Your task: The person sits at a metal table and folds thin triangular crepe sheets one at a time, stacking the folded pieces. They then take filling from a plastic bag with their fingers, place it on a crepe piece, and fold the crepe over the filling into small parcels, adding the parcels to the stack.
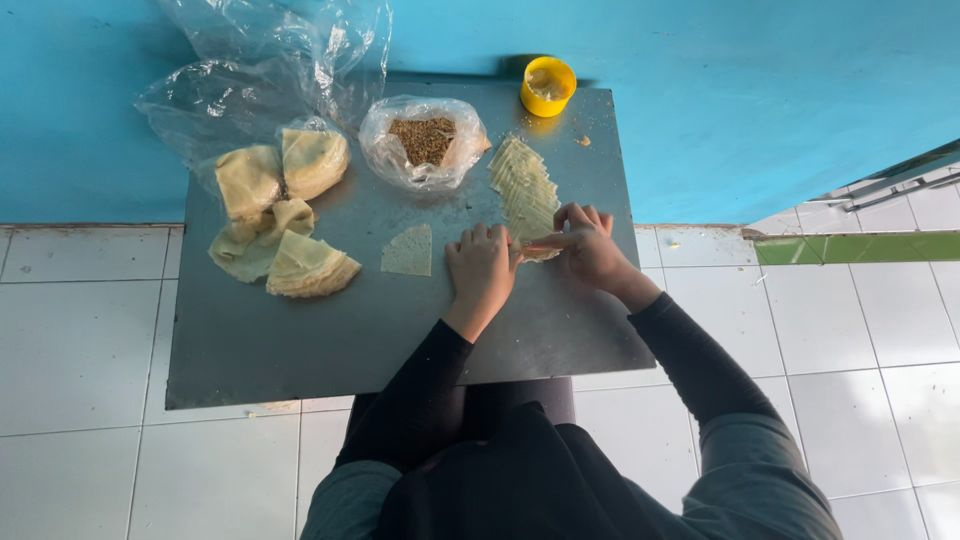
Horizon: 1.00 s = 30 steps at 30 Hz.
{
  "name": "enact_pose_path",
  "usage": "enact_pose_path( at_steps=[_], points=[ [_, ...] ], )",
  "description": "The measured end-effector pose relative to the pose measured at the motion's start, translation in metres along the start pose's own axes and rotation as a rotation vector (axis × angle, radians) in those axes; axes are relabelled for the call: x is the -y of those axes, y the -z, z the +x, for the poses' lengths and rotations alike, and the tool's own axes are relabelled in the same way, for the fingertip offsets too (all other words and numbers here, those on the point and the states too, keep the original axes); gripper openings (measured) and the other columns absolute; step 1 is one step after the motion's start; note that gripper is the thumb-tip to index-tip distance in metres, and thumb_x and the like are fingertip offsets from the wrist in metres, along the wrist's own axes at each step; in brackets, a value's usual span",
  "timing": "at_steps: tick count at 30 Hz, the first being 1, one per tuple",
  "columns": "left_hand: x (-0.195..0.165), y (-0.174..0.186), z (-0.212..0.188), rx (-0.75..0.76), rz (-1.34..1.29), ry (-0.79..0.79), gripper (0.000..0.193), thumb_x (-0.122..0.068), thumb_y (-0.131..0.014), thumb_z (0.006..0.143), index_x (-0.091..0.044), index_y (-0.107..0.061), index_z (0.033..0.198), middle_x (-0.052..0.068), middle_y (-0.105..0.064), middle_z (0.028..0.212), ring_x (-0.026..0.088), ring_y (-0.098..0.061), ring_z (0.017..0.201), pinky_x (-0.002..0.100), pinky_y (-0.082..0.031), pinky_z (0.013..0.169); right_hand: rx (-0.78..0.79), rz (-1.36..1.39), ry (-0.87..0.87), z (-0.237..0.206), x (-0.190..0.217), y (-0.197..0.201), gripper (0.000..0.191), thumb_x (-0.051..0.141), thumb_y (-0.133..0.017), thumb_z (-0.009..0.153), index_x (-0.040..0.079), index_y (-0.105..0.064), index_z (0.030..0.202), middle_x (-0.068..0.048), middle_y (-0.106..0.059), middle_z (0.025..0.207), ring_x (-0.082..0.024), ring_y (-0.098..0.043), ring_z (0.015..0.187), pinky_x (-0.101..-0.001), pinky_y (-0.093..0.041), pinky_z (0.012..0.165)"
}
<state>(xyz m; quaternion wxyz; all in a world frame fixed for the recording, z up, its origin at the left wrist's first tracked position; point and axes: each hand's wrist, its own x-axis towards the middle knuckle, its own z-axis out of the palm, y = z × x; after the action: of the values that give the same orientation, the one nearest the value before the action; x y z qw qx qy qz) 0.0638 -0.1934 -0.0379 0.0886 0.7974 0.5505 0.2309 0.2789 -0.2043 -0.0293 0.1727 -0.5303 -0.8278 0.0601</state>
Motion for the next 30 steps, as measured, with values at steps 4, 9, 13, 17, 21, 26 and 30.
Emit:
enact_pose_path(
  at_steps=[4,9,13,17,21,26,30],
  points=[
    [-0.001,-0.007,0.001,0.001,0.067,0.037,0.035,-0.037,-0.082,0.081,-0.013,-0.064,0.099,0.006,-0.064,0.099,0.026,-0.063,0.096,0.046,-0.041,0.081,-0.032,-0.708,0.213,-0.022,0.009,-0.004,0.069,0.013,-0.064,0.082,0.032,-0.062,0.149,0.0,-0.054,0.106,-0.017,-0.048,0.103,-0.0429,-0.031,0.101],
    [-0.001,-0.012,0.004,0.048,0.044,0.052,0.03,-0.038,-0.078,0.086,-0.013,-0.066,0.096,0.005,-0.068,0.095,0.027,-0.066,0.093,0.046,-0.042,0.081,-0.037,-1.369,0.35,-0.039,0.024,-0.016,0.067,0.023,-0.061,0.089,0.009,-0.058,0.154,0.004,-0.053,0.114,-0.014,-0.045,0.118,-0.0403,-0.028,0.108],
    [-0.003,-0.011,0.002,-0.006,0.037,0.01,0.023,-0.032,-0.076,0.086,-0.013,-0.066,0.096,0.006,-0.069,0.094,0.027,-0.067,0.09,0.045,-0.043,0.081,0.006,-0.932,0.268,-0.027,0.022,0.001,0.03,0.022,-0.067,0.085,0.011,-0.066,0.112,-0.006,-0.06,0.129,-0.022,-0.051,0.124,-0.048,-0.038,0.104],
    [-0.007,-0.005,0.003,-0.074,-0.207,-0.001,0.01,-0.021,-0.072,0.09,-0.014,-0.065,0.094,0.004,-0.072,0.088,0.027,-0.07,0.086,0.046,-0.044,0.079,-0.234,-0.059,-0.102,-0.022,0.029,0.024,0.036,0.007,-0.077,0.081,0.011,-0.066,0.114,-0.01,-0.059,0.115,-0.026,-0.055,0.108,-0.0418,-0.044,0.095],
    [-0.019,-0.006,0.015,0.007,-0.537,0.136,0.014,-0.021,-0.072,0.09,-0.011,-0.065,0.096,0.005,-0.077,0.085,0.028,-0.073,0.08,0.044,-0.05,0.076,-0.35,0.364,-0.171,-0.018,0.047,0.002,0.052,0.009,-0.086,0.079,0.002,-0.057,0.121,-0.011,-0.063,0.105,-0.023,-0.063,0.096,-0.0344,-0.051,0.08],
    [-0.014,-0.006,0.018,-0.089,-0.756,0.047,0.015,-0.018,-0.072,0.093,-0.009,-0.065,0.103,0.006,-0.077,0.092,0.022,-0.077,0.084,0.033,-0.057,0.073,-0.497,0.636,-0.366,-0.008,0.029,-0.037,0.034,0.002,-0.072,0.095,0.003,-0.055,0.124,-0.005,-0.071,0.099,-0.012,-0.07,0.09,-0.0273,-0.056,0.081],
    [0.016,0.013,0.014,-0.172,-0.436,-0.024,0.02,-0.019,-0.075,0.092,-0.013,-0.065,0.108,0.002,-0.074,0.097,0.019,-0.074,0.087,0.038,-0.054,0.077,-0.501,0.86,-0.405,-0.003,0.0,-0.038,0.036,-0.002,-0.069,0.097,0.002,-0.052,0.128,-0.006,-0.063,0.105,-0.011,-0.064,0.095,-0.0274,-0.055,0.084]
  ],
)
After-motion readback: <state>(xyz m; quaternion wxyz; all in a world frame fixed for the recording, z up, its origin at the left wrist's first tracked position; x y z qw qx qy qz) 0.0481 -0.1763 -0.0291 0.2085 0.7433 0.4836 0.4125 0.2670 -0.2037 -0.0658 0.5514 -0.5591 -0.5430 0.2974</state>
